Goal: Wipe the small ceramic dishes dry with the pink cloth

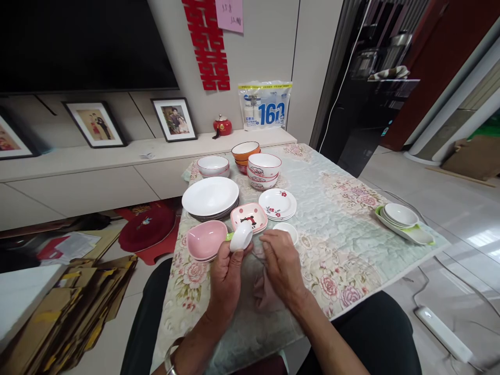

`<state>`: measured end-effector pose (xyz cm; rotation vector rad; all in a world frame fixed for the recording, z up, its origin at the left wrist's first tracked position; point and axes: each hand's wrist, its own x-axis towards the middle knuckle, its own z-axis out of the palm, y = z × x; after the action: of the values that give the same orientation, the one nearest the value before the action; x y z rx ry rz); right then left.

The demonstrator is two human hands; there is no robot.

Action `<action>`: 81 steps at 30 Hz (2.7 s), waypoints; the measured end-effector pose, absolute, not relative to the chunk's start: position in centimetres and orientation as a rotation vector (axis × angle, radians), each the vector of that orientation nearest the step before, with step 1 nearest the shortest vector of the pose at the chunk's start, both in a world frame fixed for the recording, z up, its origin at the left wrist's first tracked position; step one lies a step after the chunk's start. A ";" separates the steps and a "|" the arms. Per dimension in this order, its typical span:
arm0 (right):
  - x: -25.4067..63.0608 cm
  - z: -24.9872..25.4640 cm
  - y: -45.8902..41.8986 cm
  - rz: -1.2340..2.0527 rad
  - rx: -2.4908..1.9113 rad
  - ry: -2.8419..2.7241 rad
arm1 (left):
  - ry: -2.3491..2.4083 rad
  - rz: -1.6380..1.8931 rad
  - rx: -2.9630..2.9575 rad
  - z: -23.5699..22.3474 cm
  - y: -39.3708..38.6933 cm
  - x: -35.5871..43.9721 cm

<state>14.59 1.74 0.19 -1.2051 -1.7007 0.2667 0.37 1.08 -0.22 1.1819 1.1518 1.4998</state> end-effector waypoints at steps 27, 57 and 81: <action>28.5 6.1 2.3 0.260 -2.115 -1.597 | 0.940 0.923 2.331 -3.3 1.2 1.5; 46.6 5.4 5.2 -0.036 -2.757 -1.011 | 0.934 0.924 2.384 -2.9 1.7 1.7; 23.4 0.8 8.0 0.661 -1.864 -1.781 | 0.920 0.624 1.992 1.4 4.1 2.0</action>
<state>23.37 8.03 0.80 -1.8640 -1.7810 0.6605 1.95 4.09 1.38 1.9915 0.9198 0.6236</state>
